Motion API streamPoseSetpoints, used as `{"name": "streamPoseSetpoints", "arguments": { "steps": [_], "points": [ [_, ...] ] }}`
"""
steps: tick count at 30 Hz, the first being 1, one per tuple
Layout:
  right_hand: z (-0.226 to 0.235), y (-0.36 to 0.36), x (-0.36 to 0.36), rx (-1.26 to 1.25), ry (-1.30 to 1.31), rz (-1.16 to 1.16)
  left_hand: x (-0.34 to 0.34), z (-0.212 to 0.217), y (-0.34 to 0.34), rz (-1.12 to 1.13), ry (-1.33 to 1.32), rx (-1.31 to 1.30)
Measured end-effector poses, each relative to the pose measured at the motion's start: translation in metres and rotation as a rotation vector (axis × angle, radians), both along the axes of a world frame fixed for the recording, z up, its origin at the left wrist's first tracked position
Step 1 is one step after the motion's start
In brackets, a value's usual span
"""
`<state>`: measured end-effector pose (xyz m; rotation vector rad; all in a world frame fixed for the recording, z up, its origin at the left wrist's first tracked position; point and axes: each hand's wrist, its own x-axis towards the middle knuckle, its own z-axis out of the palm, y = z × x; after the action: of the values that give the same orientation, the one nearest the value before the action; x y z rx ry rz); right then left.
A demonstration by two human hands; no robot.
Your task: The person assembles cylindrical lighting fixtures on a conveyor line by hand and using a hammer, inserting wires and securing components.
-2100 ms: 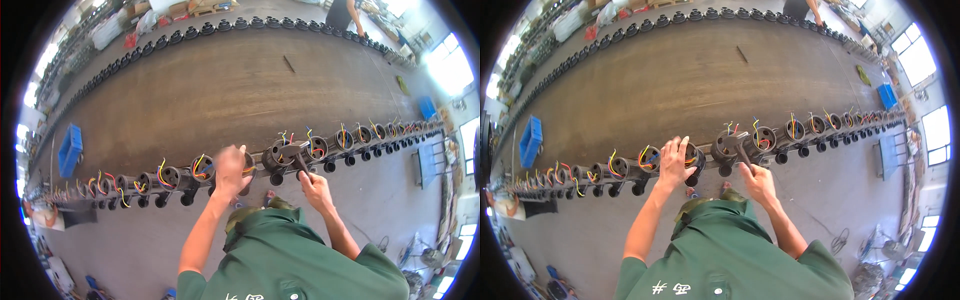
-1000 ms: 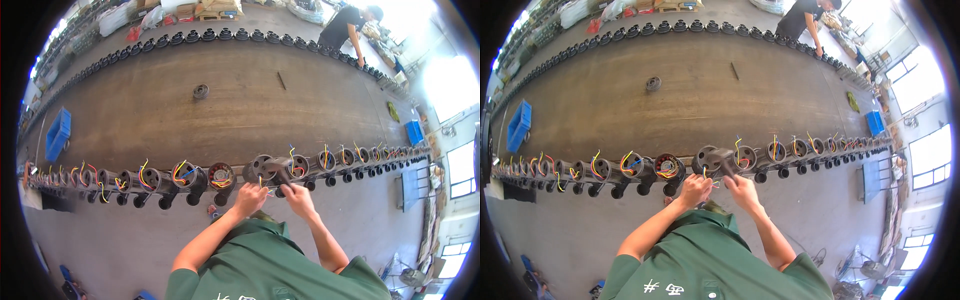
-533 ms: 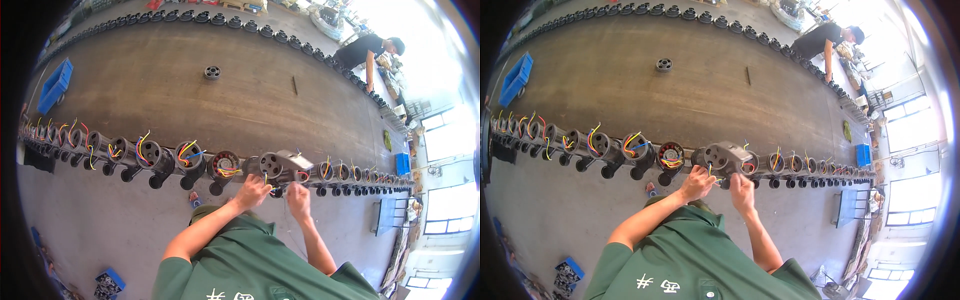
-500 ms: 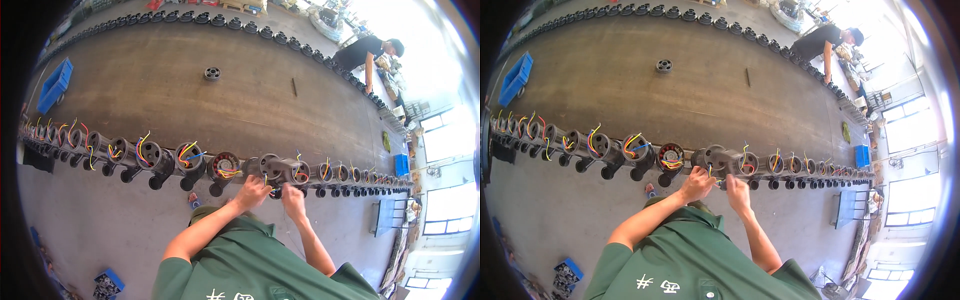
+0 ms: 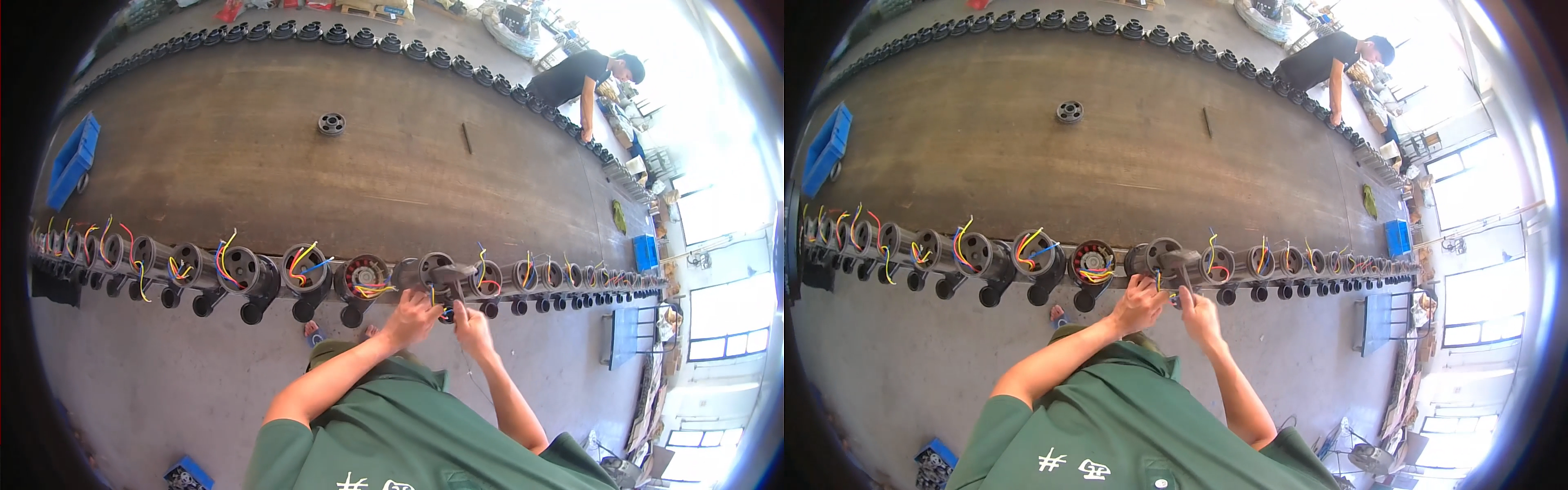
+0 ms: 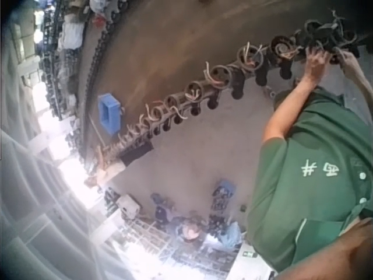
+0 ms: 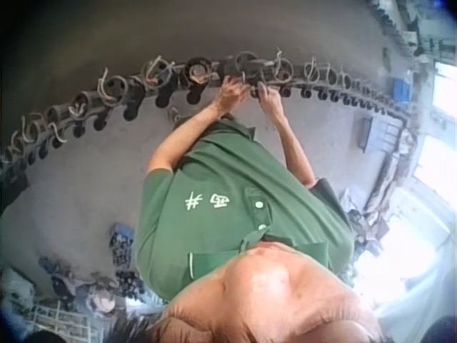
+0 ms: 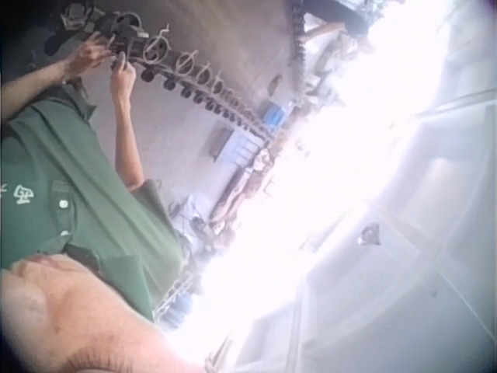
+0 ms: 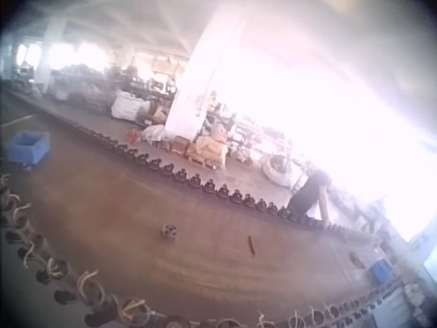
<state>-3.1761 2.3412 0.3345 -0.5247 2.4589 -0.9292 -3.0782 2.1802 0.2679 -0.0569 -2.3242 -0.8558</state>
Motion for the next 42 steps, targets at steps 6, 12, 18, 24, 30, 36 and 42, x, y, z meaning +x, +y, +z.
{"name": "streamPoseSetpoints", "arguments": {
  "steps": [6,12,18,24,30,36,42],
  "points": [
    [0.075,-0.018,0.008,-0.087,-0.438,-0.205,0.013,-0.014,-0.005,-0.026,-0.121,-0.04],
    [0.015,-0.009,0.011,-0.325,-0.043,-0.121,0.005,-0.035,0.003,-0.047,-0.017,-0.023],
    [0.047,-0.027,-0.002,0.108,-0.244,-0.177,0.0,-0.031,0.0,-0.077,-0.089,0.062],
    [0.059,-0.011,0.005,-0.229,-0.203,-0.161,-0.003,-0.019,0.013,-0.042,-0.13,0.013],
    [0.017,-0.008,-0.006,-0.009,-0.231,0.042,0.0,-0.067,0.026,0.006,-0.357,0.056],
    [-0.027,0.006,-0.048,-0.171,-0.159,0.423,-0.004,-0.079,0.056,0.299,-0.27,0.108],
    [-0.004,0.01,-0.082,-0.404,-0.336,0.464,-0.023,-0.044,0.096,0.59,-0.271,0.193]
  ]
}}
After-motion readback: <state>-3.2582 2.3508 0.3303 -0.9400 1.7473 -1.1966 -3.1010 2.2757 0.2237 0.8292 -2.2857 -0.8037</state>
